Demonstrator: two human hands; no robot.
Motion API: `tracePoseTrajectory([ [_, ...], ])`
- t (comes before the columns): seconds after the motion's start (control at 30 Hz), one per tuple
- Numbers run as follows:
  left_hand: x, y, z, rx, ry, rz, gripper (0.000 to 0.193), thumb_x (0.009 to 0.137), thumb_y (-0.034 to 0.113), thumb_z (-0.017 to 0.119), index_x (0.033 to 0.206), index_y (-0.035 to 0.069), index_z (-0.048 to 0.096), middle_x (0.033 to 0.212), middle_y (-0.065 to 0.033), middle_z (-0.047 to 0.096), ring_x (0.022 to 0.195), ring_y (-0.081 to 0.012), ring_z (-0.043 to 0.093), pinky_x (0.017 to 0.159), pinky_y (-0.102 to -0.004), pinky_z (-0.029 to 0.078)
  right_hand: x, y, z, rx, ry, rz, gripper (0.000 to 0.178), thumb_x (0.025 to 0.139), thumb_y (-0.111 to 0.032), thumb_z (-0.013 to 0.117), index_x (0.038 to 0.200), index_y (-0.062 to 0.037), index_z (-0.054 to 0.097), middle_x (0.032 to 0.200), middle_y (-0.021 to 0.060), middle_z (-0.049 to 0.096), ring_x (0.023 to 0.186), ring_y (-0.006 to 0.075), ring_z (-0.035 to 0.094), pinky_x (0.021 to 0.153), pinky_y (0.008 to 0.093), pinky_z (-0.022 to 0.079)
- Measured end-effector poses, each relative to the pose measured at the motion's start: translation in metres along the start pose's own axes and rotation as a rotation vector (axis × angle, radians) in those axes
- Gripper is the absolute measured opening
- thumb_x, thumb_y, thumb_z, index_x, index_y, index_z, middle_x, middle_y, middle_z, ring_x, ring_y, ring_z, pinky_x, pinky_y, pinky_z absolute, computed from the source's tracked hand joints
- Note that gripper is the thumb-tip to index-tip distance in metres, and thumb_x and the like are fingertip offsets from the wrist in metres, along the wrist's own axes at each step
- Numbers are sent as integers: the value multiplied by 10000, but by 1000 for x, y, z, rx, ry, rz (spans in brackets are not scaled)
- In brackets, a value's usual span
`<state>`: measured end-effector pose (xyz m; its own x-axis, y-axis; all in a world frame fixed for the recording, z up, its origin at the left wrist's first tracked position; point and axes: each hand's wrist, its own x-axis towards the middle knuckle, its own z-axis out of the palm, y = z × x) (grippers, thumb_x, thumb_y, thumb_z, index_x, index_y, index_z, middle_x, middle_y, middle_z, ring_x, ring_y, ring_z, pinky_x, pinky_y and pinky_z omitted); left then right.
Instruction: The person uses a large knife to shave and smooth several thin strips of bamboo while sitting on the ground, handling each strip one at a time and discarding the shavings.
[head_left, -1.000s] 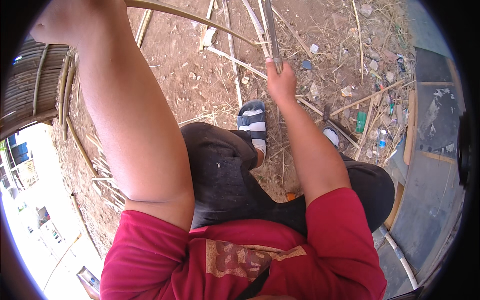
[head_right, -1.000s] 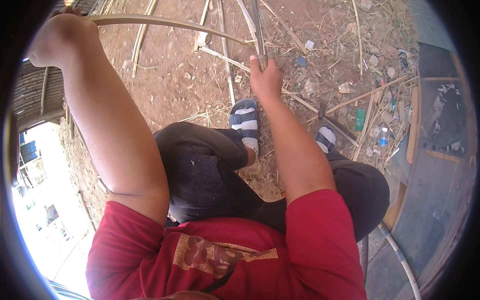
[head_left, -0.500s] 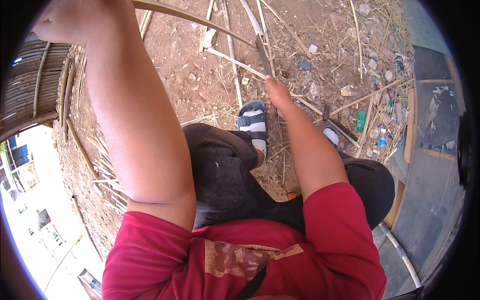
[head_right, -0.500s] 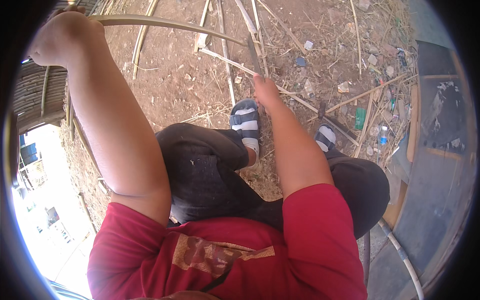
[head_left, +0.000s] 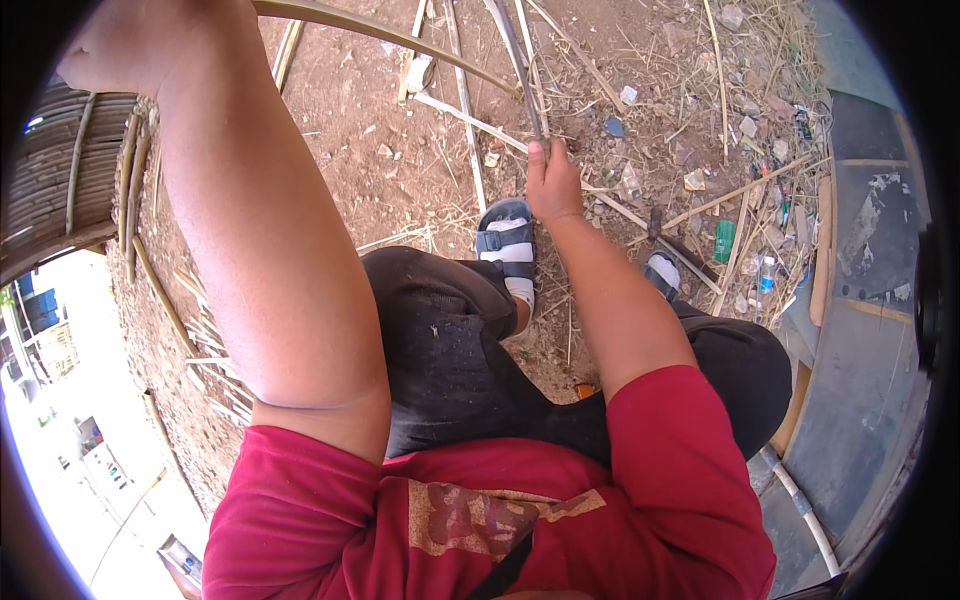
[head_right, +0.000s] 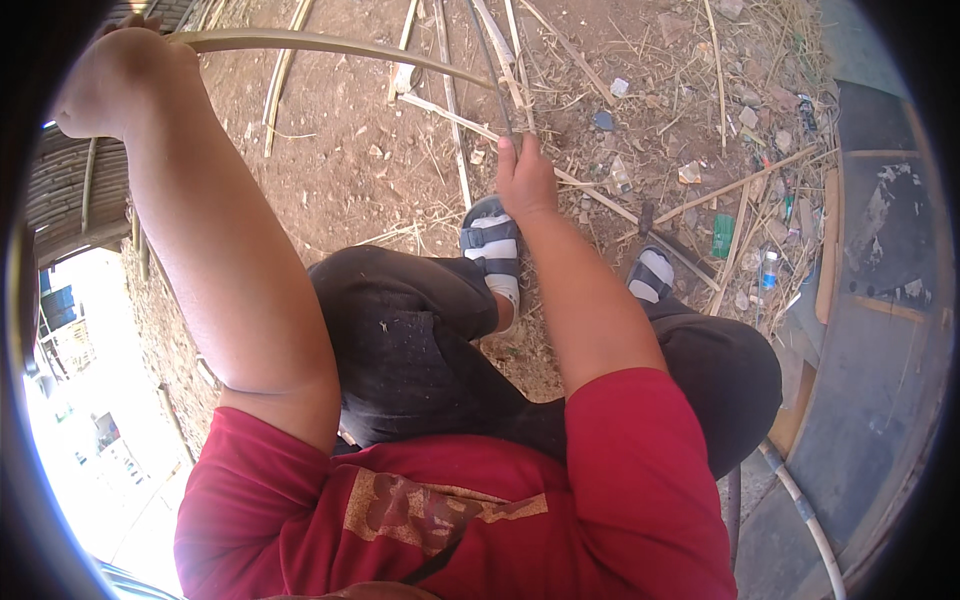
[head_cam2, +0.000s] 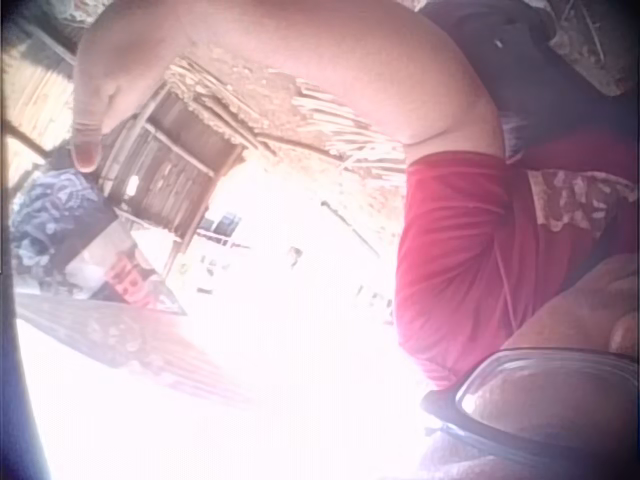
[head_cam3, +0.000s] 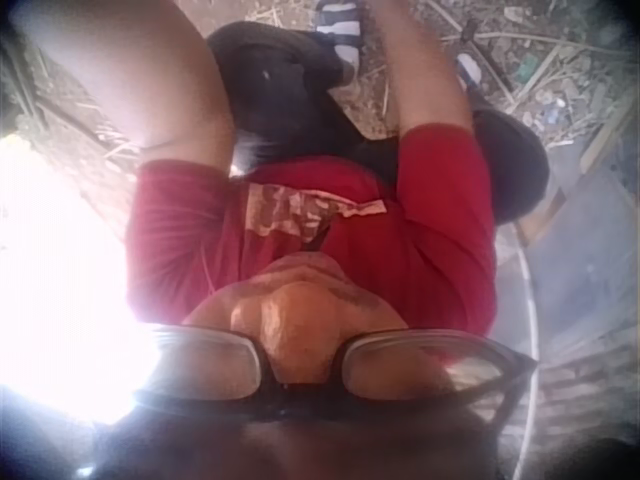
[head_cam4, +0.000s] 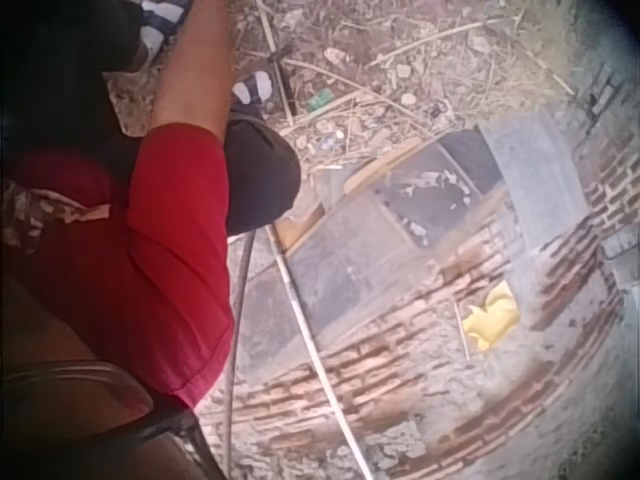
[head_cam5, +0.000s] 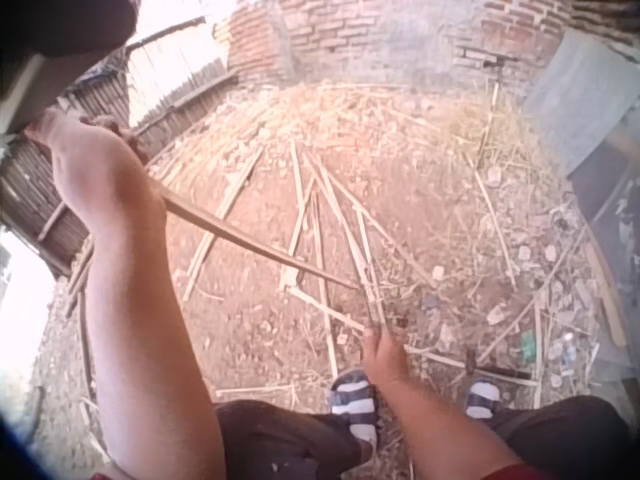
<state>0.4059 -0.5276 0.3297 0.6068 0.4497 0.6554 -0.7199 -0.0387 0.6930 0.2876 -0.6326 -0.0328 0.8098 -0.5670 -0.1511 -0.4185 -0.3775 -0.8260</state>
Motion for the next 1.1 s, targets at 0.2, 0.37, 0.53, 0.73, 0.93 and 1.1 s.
tracePoseTrajectory([
  [0.2,17,-26,-4,-39,60,-55,541,1087,447,235,856,38,502,686,-25,506,567,-126,479,588,-247,434,24,43,7,40,-230,355,666,1041,-553,415,1177,60,634,1142,338,665,1132,502,617,981,540,474],
  [0.37,66,-61,-21,-93,104,-110,351,1077,180,410,1054,-124,583,821,-104,671,597,-159,668,603,-186,571,18,-9,-4,1,-97,251,654,1033,-550,443,1184,59,628,1112,336,671,1093,516,622,949,550,479],
  [0.53,16,-9,-11,-42,27,-82,589,1087,524,190,802,97,479,652,2,469,554,-119,437,582,-265,396,13,-46,-10,149,67,-93,596,1034,-519,461,1192,38,601,1064,338,674,1035,540,623,900,577,480],
  [0.73,26,-23,-6,-49,37,-60,571,1088,537,179,852,92,448,664,-8,467,613,-130,454,625,-290,405,4,62,28,-181,-86,236,662,1042,-537,413,1213,74,602,1157,341,661,1127,516,615,986,558,469],
  [0.93,51,-44,-18,-12,36,-68,520,1084,485,197,974,38,439,719,-39,515,690,-149,527,687,-297,456,8,34,18,-43,-189,401,697,1042,-553,398,1189,88,627,1212,342,645,1181,508,597,1027,540,457],
  [1.1,63,-57,-27,32,20,-82,499,1081,442,212,1075,-7,431,765,-65,554,754,-165,587,738,-303,498,1,-25,8,51,48,97,550,1041,-503,456,1118,9,640,1056,319,683,1011,520,643,884,568,501],
])
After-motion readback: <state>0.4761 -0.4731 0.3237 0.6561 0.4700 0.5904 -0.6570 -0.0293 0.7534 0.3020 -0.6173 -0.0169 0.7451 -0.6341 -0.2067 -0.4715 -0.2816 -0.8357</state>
